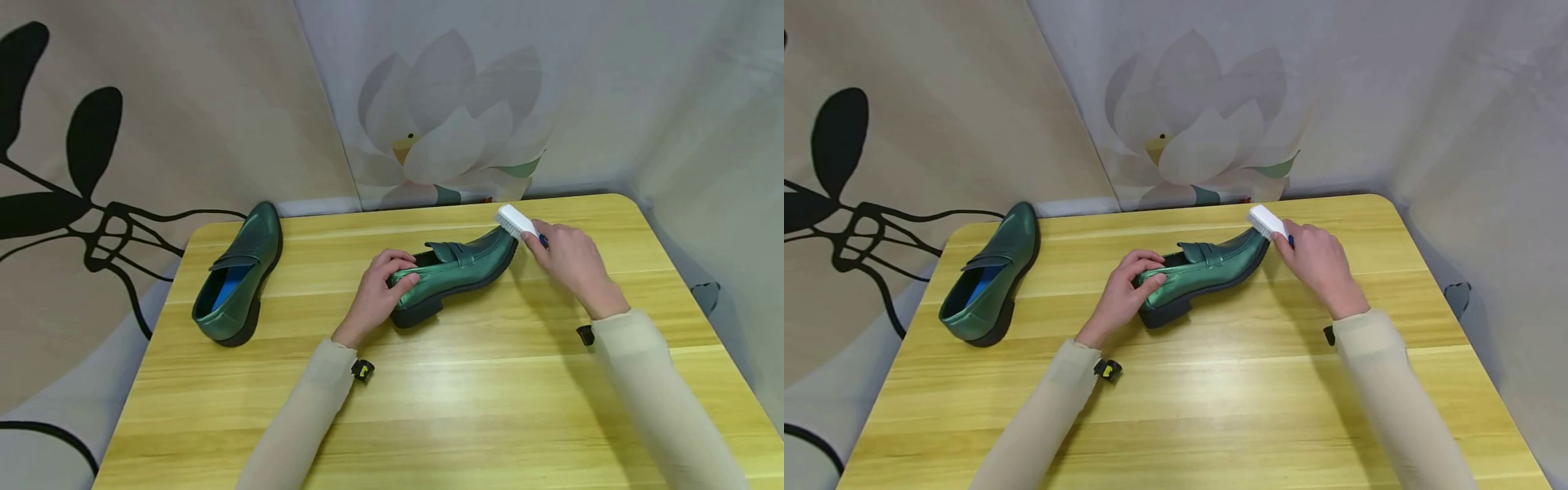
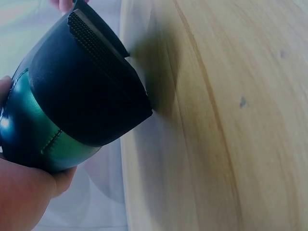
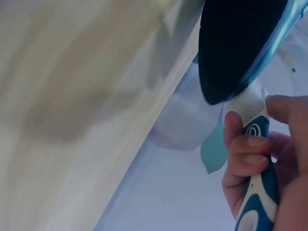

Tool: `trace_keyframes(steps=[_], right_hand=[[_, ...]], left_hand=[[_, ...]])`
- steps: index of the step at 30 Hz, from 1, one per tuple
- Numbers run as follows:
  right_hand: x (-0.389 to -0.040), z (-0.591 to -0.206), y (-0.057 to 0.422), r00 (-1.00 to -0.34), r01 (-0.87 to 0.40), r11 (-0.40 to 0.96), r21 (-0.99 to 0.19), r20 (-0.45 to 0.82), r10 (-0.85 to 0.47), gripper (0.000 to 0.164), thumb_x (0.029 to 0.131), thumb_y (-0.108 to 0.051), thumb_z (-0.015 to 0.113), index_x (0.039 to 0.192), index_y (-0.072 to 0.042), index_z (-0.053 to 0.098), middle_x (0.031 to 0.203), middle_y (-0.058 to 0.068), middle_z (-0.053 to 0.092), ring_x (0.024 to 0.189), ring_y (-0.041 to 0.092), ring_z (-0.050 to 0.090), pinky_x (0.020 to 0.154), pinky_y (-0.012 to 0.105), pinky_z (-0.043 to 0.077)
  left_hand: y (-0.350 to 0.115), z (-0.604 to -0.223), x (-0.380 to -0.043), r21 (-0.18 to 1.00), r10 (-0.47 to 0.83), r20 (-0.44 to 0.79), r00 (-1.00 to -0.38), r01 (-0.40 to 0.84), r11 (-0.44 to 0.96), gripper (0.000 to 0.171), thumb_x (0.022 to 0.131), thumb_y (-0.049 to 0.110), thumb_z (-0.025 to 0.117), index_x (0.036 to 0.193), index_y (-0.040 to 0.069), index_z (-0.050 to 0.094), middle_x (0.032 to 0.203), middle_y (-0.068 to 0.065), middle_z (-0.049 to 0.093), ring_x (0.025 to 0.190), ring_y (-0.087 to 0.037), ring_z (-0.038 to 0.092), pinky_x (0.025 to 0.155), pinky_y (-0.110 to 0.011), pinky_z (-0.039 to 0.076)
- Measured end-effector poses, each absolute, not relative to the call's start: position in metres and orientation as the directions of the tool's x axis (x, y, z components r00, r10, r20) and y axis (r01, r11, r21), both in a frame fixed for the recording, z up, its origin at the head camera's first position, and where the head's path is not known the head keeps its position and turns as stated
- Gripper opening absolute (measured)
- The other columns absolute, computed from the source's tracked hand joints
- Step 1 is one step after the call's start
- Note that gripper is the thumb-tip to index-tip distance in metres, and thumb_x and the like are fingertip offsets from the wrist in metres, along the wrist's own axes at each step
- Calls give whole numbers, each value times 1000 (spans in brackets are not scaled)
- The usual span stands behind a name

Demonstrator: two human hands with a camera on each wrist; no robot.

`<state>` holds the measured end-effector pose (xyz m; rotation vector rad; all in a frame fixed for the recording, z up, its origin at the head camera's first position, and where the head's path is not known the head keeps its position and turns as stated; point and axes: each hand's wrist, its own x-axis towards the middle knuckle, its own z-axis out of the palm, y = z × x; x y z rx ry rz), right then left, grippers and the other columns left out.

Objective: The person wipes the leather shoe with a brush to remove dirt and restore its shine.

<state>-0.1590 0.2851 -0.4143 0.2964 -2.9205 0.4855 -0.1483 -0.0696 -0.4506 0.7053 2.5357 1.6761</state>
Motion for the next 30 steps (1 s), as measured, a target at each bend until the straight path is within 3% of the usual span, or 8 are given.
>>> trace_keyframes(steps=[4, 8, 17, 22, 30], right_hand=[[-170, -414, 291, -983, -172, 938, -301, 108, -146, 48, 111, -34, 48, 137, 3, 61, 84, 21, 67, 60, 30, 53, 53, 44, 41], [-167, -421, 295, -986, -152, 933, -325, 108, -123, 48, 112, -34, 42, 134, 5, 61, 79, 18, 64, 62, 31, 53, 57, 47, 43], [-122, -435, 281, -981, -158, 855, -494, 180, -78, 53, 110, -35, 49, 142, 7, 55, 118, 30, 65, 87, 39, 62, 74, 59, 51], [-121, -439, 276, -975, -167, 840, -517, 212, -63, 51, 110, -33, 51, 141, 7, 55, 119, 30, 65, 89, 40, 63, 74, 60, 51], [-146, -443, 284, -986, -99, 850, -517, 165, -14, 56, 112, -36, 41, 142, 10, 51, 119, 33, 63, 95, 44, 62, 78, 63, 49]], left_hand=[[-70, -452, -149, 887, 368, 222, -903, 344, 308, 17, 102, 17, 68, 110, 2, 74, 130, -6, 60, 128, -24, 49, 110, -46, 40], [-68, -454, -150, 896, 374, 212, -903, 333, 295, 19, 103, 18, 67, 111, 2, 74, 132, -6, 59, 129, -24, 49, 111, -45, 39], [-72, -454, -153, 913, 347, 186, -919, 292, 284, 20, 103, 20, 67, 112, 3, 73, 133, -4, 58, 129, -22, 50, 111, -45, 40], [-74, -454, -154, 917, 340, 184, -922, 286, 280, 21, 104, 20, 66, 112, 3, 73, 133, -6, 58, 129, -24, 50, 111, -46, 40], [-76, -455, -155, 921, 343, 181, -922, 281, 270, 21, 104, 20, 65, 113, 2, 73, 133, -7, 58, 128, -24, 51, 112, -46, 39]])
